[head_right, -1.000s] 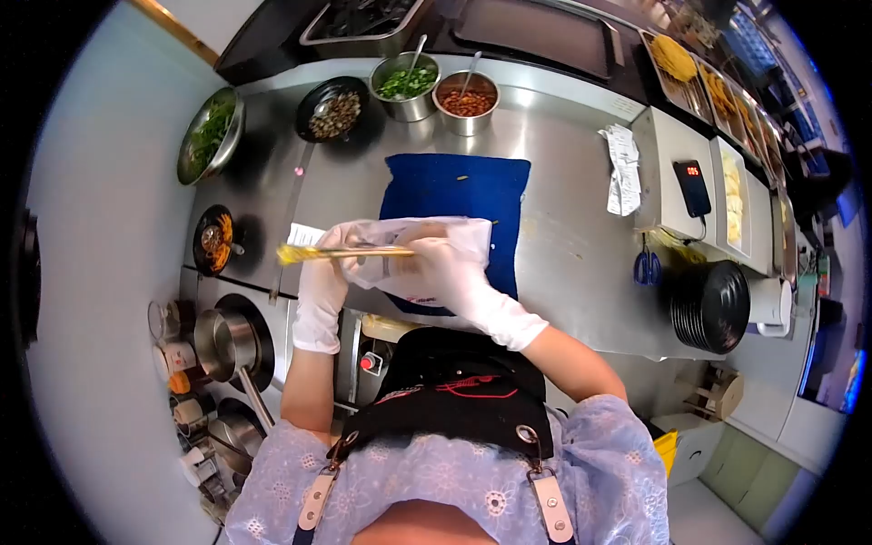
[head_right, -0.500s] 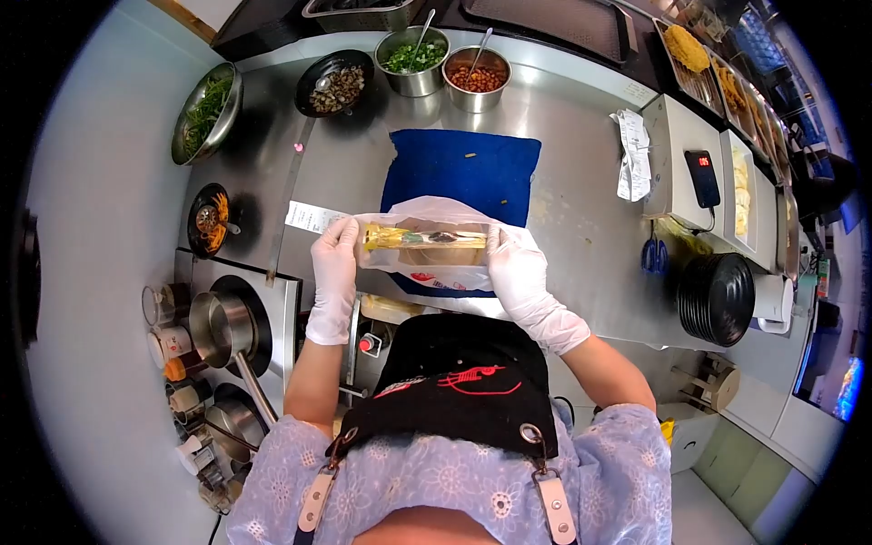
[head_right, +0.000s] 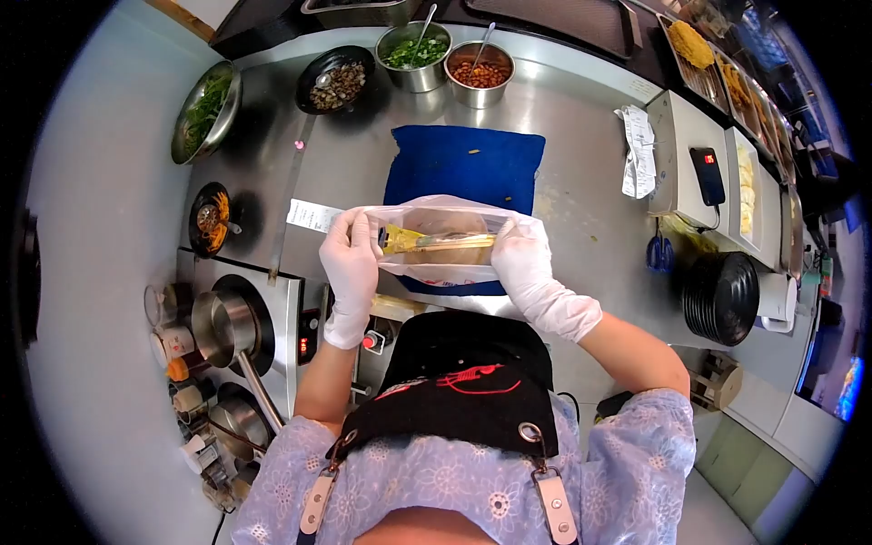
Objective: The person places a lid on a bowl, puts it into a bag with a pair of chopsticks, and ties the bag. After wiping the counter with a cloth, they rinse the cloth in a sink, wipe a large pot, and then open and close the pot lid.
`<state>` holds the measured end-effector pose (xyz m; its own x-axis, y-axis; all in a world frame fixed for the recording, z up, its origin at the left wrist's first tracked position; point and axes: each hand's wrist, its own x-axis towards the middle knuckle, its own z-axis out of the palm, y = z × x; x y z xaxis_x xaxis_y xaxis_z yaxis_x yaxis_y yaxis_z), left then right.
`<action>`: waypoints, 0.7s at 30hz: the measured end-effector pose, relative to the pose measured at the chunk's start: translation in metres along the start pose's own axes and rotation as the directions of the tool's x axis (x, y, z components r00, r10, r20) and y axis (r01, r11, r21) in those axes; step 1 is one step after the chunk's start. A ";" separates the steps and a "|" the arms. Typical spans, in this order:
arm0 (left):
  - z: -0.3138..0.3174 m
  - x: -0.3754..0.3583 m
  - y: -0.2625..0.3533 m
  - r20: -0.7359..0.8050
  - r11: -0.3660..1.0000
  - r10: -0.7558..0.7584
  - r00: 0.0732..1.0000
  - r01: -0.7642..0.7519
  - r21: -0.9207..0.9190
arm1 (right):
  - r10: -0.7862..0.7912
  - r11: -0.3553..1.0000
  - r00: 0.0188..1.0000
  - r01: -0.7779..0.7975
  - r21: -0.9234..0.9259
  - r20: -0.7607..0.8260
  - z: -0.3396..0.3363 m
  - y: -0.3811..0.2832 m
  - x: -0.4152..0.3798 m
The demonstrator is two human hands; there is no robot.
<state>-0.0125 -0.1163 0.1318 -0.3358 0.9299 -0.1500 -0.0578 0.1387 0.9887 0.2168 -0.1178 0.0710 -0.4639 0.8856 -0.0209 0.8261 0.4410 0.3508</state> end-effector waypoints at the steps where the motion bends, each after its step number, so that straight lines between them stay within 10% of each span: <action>1: 0.005 -0.010 0.012 0.022 0.995 0.039 0.999 -0.041 0.091 | 0.006 1.000 1.000 -0.006 -0.002 0.005 -0.005 -0.003 0.004; 8: -0.004 -0.007 0.000 0.024 0.972 0.153 0.988 -0.155 0.176 | -0.170 0.980 0.832 0.085 0.181 0.528 -0.007 0.002 0.025; 11: -0.002 -0.005 0.006 -0.033 0.989 0.102 0.994 -0.098 0.115 | 0.004 0.996 0.953 -0.031 0.082 0.302 -0.047 -0.017 0.017; 13: -0.002 -0.002 0.011 -0.009 0.990 0.101 0.995 -0.100 0.101 | -0.072 0.940 0.994 0.041 0.338 0.081 -0.048 -0.025 0.026; 21: 0.001 -0.011 0.026 0.127 0.998 0.042 0.991 -0.046 0.030 | -0.164 0.925 0.985 0.133 0.356 0.058 -0.047 -0.054 0.064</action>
<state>-0.0097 -0.1224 0.1587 -0.2160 0.9706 -0.1064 -0.0136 0.1059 0.9943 0.1269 -0.0917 0.0950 -0.5735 0.8084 -0.1324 0.8165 0.5773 -0.0115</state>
